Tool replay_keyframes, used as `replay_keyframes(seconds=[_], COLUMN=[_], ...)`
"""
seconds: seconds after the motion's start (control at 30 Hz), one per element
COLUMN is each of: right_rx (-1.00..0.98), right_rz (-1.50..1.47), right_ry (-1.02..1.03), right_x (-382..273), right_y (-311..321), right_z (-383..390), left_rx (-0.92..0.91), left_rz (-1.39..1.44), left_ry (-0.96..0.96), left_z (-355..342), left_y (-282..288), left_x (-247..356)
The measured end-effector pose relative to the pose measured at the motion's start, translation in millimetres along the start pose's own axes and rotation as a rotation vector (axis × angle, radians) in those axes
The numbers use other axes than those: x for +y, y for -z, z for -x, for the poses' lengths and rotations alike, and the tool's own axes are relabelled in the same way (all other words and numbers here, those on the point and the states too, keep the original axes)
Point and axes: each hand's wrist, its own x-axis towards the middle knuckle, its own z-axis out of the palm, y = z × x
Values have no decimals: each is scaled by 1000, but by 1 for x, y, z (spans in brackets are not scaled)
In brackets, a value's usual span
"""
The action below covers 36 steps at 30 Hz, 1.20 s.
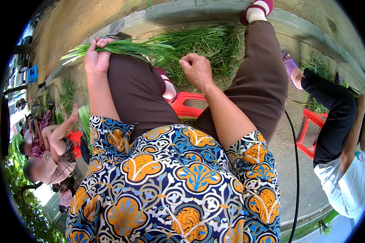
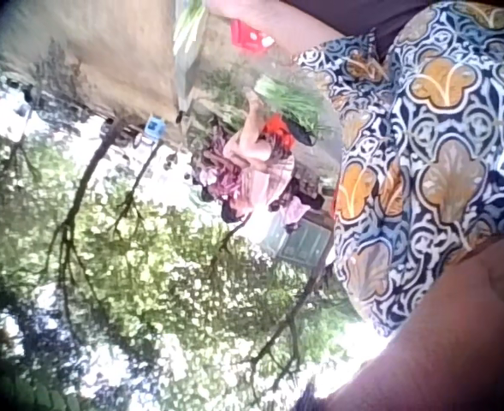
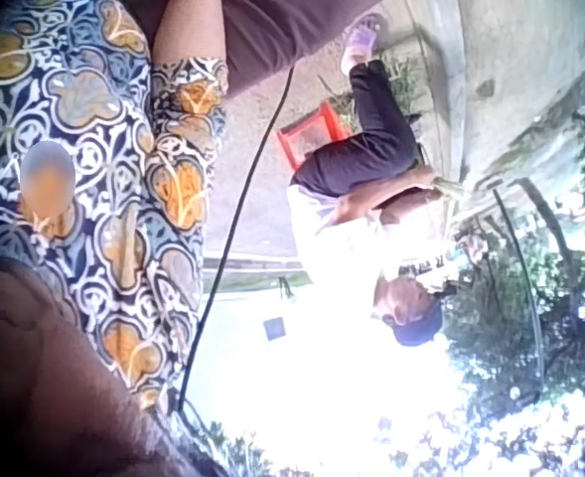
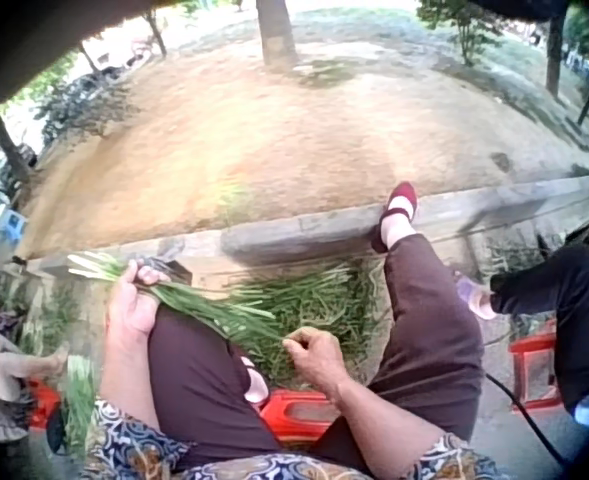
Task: The person sorts green stalks by hand, picking individual stems from a bunch and placing them onto a pile on the ground while sitting on a stool.
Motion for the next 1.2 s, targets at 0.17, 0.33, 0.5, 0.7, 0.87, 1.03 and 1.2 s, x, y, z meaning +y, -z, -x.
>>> replay_keyframes(seconds=[0.17, 0.33, 0.5, 0.7, 0.87, 1.03, 1.2], right_rx=[-94, 54, 76, 180, 288, 230, 243], right_rz=[-495, -558, -428, -183, -248, -201, -124], right_ry=[-649, -487, -335, -157, -113, -162, -78], right_x=[15, 10, 10, 13, 8, -5, 13], right_y=[6, 21, 11, 15, 20, 22, 7], right_z=[-4, -8, -8, -13, -14, -11, -15], left_rx=[60, 19, 4, -36, -14, -82, -76], left_rz=[-72, 17, -21, 7, -49, -26, -18], left_ry=[-52, -8, -21, -4, -31, -13, 25], left_z=[1, -3, -3, -4, -6, -10, -16], left_y=[0, 8, 13, 17, 22, 32, 38], left_x=[3, 9, 13, 17, 16, 27, 29])
